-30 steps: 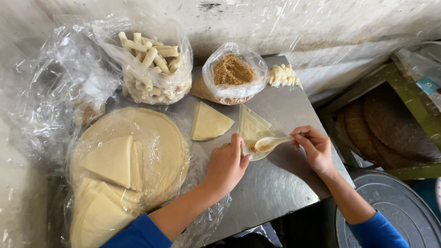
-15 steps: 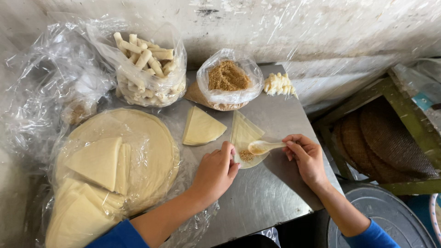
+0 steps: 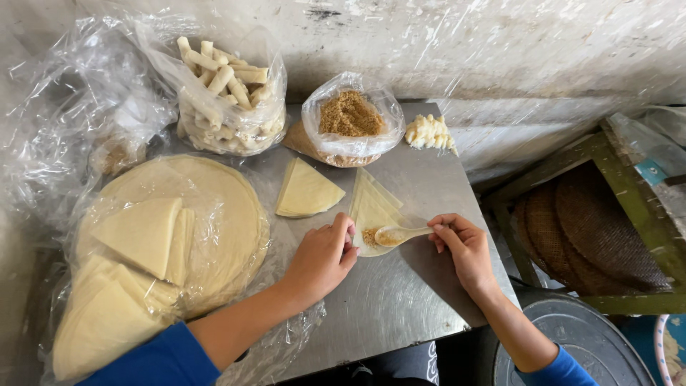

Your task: The person places a brown granular filling onto triangular dough sheets using a small spoon, then folds each sheet into a cone shape. The person repeats this process for several sheets, stacking the finished cones on the metal table.

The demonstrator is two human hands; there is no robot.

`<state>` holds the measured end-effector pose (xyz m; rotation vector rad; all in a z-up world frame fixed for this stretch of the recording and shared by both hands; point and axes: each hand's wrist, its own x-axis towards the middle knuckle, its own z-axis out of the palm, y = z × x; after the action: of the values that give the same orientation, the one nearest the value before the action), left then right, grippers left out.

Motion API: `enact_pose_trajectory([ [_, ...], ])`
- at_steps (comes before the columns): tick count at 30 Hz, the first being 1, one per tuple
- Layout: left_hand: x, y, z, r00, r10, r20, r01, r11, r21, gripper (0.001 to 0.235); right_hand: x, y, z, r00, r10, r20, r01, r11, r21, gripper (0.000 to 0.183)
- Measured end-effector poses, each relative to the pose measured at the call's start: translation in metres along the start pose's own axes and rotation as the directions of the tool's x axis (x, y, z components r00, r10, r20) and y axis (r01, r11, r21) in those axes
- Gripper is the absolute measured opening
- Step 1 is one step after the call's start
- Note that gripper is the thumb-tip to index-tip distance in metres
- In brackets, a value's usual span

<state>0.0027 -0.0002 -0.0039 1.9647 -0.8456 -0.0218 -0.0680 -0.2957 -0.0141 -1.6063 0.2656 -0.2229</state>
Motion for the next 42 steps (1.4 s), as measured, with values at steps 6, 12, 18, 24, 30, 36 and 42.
enact_pose_trajectory([
  [6, -0.001, 0.001, 0.0, 0.999, -0.038, 0.035, 0.037, 0.999, 0.033, 0.03, 0.027, -0.03, -0.001, 0.995, -0.068, -0.067, 0.079, 0.979, 0.186, 0.015],
  [12, 0.001, 0.004, -0.003, 0.993, -0.095, 0.07, 0.092, 0.995, 0.045, 0.03, 0.098, -0.086, 0.035, 0.971, -0.233, -0.052, 0.238, 0.964, 0.118, 0.018],
  [18, 0.003, 0.006, -0.008, 0.987, -0.123, 0.102, 0.118, 0.992, 0.053, 0.029, 0.129, -0.098, 0.086, 0.911, -0.394, 0.125, 0.412, 0.841, -0.351, 0.027],
  [24, 0.001, 0.004, -0.006, 0.992, -0.093, 0.08, 0.085, 0.991, 0.099, 0.029, 0.055, -0.071, 0.062, 0.846, -0.466, 0.259, 0.503, 0.536, -0.679, 0.014],
  [30, 0.0, 0.004, -0.006, 0.996, -0.068, 0.058, 0.06, 0.989, 0.136, 0.028, 0.002, -0.059, 0.06, 0.797, -0.446, 0.406, 0.598, 0.496, -0.63, 0.01],
  [36, 0.002, 0.004, -0.009, 0.995, -0.095, 0.01, 0.093, 0.99, 0.107, 0.03, 0.001, -0.06, 0.062, 0.869, -0.308, 0.388, 0.495, 0.565, -0.66, 0.017],
  [42, 0.003, 0.005, -0.01, 0.994, -0.112, -0.002, 0.112, 0.993, 0.027, 0.032, -0.001, -0.052, 0.063, 0.866, -0.261, 0.428, 0.494, 0.585, -0.643, 0.023],
])
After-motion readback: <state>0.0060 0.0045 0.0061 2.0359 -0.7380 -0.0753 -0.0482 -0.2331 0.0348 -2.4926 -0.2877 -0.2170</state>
